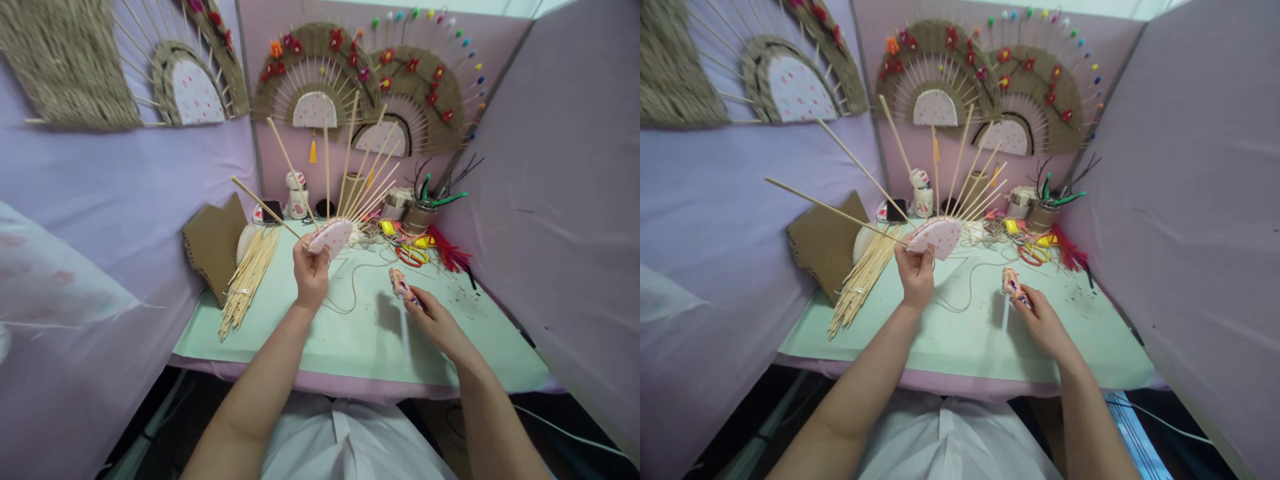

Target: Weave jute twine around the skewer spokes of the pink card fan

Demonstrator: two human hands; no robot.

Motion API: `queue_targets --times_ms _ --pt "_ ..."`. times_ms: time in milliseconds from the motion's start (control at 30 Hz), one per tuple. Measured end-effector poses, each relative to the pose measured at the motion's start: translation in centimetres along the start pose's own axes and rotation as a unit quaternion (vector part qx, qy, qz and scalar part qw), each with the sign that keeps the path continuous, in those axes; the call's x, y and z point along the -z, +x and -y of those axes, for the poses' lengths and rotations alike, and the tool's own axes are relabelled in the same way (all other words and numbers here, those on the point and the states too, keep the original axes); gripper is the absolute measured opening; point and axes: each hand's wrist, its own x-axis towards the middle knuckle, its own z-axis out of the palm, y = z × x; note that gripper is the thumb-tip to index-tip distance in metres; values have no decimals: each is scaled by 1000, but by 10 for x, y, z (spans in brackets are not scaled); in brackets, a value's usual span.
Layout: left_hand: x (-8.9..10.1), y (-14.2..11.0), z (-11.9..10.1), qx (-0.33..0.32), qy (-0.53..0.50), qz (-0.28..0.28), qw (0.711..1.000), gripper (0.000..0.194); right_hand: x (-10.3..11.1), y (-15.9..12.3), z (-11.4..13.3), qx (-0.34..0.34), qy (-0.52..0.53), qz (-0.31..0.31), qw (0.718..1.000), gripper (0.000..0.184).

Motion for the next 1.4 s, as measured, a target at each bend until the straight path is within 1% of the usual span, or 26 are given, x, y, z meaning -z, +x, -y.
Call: queue_targets --times_ms 33,67,100,167,233,267,300,333,433,500,567,800,967,1167,1400 --pt "0 -1 1 3 0 5 1000 39 0 -6 14 -4 75 13 997 42" --pt "1 -3 2 4 2 11 1000 38 0 -12 28 -11 147 36 988 40" --pt "1 -4 3 1 7 18 1000 37 -2 -18 43 -15 219 52 974 38" --pt "1 -6 5 -15 23 33 999 36 -8 -29 68 -5 347 86 934 36" --pt "2 -7 6 -32 41 50 997 35 -17 -36 85 15 420 118 900 34" --pt "2 -7 5 -38 48 61 996 34 -21 -38 90 28 430 123 894 33" --pt "2 -7 4 -42 54 72 995 33 -24 -40 94 41 425 118 897 33" --pt "2 -7 3 -47 57 84 994 32 -27 -40 96 54 408 104 906 34" --pt "3 -7 0 -68 61 120 989 29 -29 -39 100 77 329 50 940 34" --pt "3 -8 -1 -79 55 132 987 29 -27 -37 102 88 290 41 952 33" --pt "3 -8 -1 -77 42 133 987 28 -25 -35 106 100 263 46 959 33" --pt "2 -9 -1 -90 16 142 986 29 -25 -35 113 131 211 51 967 34" --pt "1 -10 2 -53 11 113 992 33 -25 -40 116 157 178 38 971 32" --pt "1 -10 5 -93 11 140 986 31 -27 -41 112 156 169 50 972 31" --pt "3 -11 6 -90 37 147 984 29 -29 -40 113 169 163 53 971 37"
